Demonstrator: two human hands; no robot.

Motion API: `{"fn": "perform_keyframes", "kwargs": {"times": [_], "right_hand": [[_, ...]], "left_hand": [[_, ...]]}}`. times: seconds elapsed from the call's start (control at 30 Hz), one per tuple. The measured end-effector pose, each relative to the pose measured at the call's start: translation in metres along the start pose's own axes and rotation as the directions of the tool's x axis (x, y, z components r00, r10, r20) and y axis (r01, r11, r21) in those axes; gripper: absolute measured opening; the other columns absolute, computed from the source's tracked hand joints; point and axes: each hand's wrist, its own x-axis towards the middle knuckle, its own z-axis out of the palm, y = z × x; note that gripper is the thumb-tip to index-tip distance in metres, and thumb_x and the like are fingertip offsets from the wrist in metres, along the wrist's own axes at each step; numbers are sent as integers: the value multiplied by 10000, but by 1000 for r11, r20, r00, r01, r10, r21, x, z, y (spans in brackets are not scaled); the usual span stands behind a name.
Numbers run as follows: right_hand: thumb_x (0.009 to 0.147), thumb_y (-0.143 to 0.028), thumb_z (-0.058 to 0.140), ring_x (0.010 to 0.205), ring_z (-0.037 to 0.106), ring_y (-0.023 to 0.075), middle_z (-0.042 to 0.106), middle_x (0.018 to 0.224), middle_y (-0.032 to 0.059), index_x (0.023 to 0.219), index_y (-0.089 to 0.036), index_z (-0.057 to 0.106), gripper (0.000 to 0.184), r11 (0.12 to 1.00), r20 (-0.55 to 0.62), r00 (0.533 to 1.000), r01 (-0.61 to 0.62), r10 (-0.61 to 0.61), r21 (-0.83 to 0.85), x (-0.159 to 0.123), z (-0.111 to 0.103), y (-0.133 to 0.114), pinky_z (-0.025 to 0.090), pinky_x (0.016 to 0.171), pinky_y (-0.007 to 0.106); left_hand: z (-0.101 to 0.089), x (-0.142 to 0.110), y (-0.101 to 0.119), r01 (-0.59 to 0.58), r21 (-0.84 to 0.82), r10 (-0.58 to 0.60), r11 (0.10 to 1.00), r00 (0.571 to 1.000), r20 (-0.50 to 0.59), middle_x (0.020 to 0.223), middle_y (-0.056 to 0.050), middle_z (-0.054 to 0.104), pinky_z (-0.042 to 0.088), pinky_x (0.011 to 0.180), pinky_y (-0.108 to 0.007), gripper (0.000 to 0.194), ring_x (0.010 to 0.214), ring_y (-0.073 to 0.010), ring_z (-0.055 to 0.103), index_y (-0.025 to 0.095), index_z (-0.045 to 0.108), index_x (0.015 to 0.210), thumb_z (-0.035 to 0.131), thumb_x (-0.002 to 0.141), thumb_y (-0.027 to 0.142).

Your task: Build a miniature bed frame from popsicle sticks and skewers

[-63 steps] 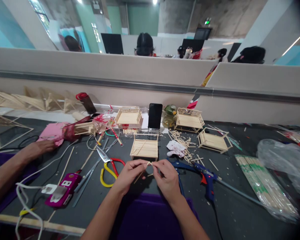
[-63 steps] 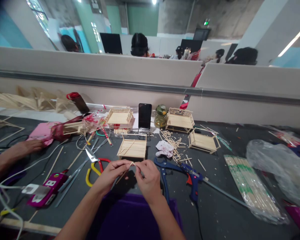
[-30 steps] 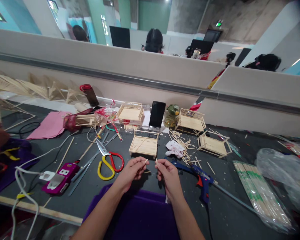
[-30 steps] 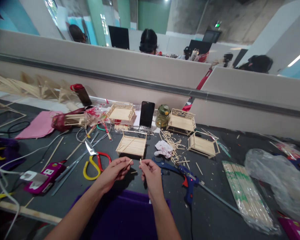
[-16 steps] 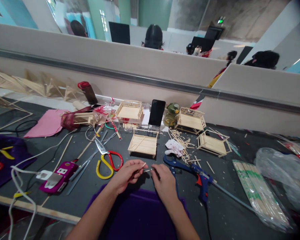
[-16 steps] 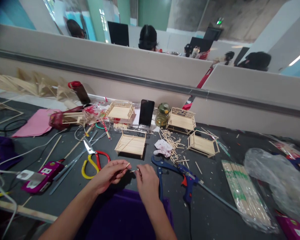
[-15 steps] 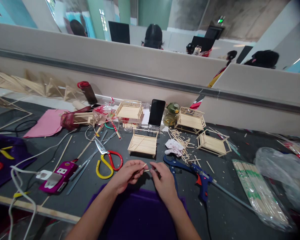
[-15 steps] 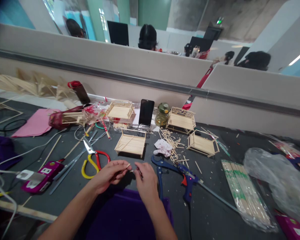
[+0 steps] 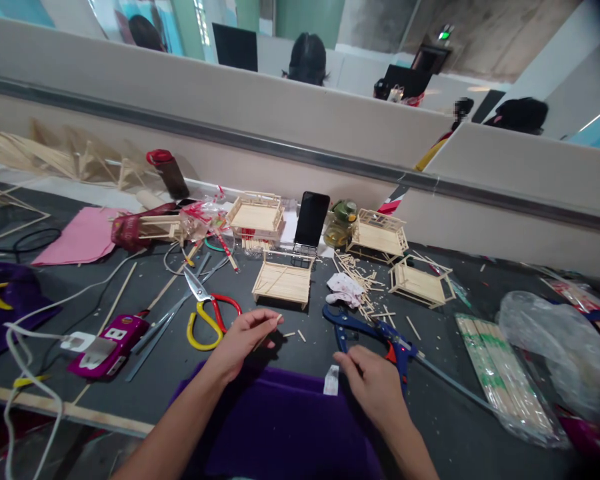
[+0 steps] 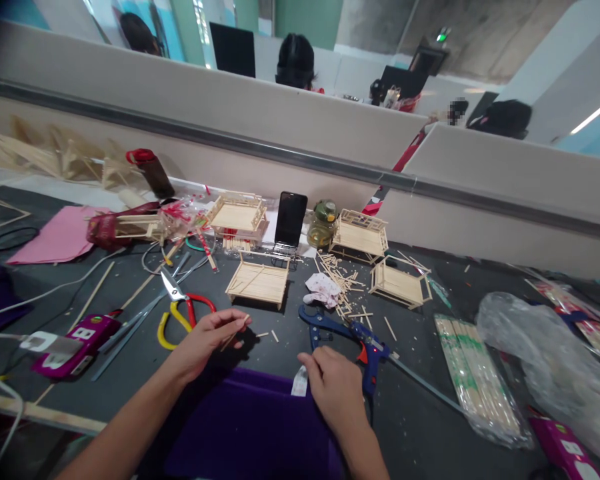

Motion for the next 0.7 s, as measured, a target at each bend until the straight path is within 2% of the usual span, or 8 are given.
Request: {"fn": "perform_keyframes", "kwargs": {"times": [0.07, 0.17, 0.23, 0.3, 0.4, 0.47, 0.57, 0.7], "right_hand": [[957, -319, 448, 668, 606, 163, 607, 697, 18, 742, -213, 599, 282, 1000, 38, 999, 17, -17, -12, -12, 4, -2, 389, 598, 241], [967, -279, 403, 761, 652, 161, 674, 863, 45, 957, -204, 622, 232, 999, -3, 999, -43, 43, 31, -21, 9, -9, 425, 641, 228], [974, -319, 407, 638, 635, 152, 661, 728, 17, 834, -213, 617, 274, 995, -56, 993, -103, 103, 6, -21, 13, -13, 405, 599, 231], [980, -334, 401, 631, 631, 160, 651, 692, 18, 790, -213, 602, 302, 989, -108, 986, -135, 129, -55, -17, 15, -14, 401, 609, 242], [980, -281, 379, 892, 648, 220, 677, 960, 98, 1003, -182, 591, 236, 961, -146, 974, -201, 174, -191, -5, 19, -7, 433, 701, 273], [968, -314, 429, 939, 641, 251, 661, 1001, 116, 1033, -171, 574, 214, 911, -85, 959, -282, 269, -300, 2, 21, 0, 437, 669, 288], [943, -408, 495, 848, 665, 252, 650, 940, 99, 962, -175, 572, 246, 844, 42, 914, -355, 404, -402, 9, 27, 4, 400, 565, 281], [947, -414, 488, 819, 670, 246, 639, 945, 95, 968, -174, 557, 250, 834, 57, 901, -372, 430, -408, 6, 31, 1, 368, 535, 278]], "left_hand": [[2, 2, -4, -8, 13, 8, 1000, 999, -32, 854, -27, 623, 514, 643, -255, 362, 753, -143, 562, 169, 705, 896, 769, 674, 447], [5, 5, -8, -26, 34, 27, 999, 999, -35, 735, 6, 606, 489, 618, -242, 377, 663, -121, 545, 166, 715, 889, 780, 654, 453], [6, 6, -9, -29, 47, 31, 998, 999, -24, 676, 18, 599, 449, 586, -220, 374, 605, -104, 530, 157, 720, 874, 783, 652, 451], [6, 6, -11, -28, 53, 29, 998, 1000, -6, 667, 16, 610, 422, 572, -211, 370, 587, -97, 528, 151, 723, 865, 784, 653, 449], [7, 4, -12, -13, 46, 12, 999, 1000, 15, 703, 4, 633, 435, 603, -218, 369, 620, -104, 541, 150, 724, 874, 786, 657, 442], [8, 3, -12, -1, 35, 0, 999, 1000, 23, 729, -3, 639, 451, 619, -227, 372, 645, -111, 546, 150, 722, 884, 787, 658, 438], [7, 2, -13, 14, 20, -15, 1000, 999, 35, 742, -11, 640, 458, 605, -229, 380, 653, -118, 549, 148, 720, 898, 785, 662, 440], [5, 3, -14, 22, 8, -22, 1000, 999, 31, 761, -20, 640, 469, 598, -233, 385, 667, -125, 560, 150, 720, 911, 783, 668, 441]]}}
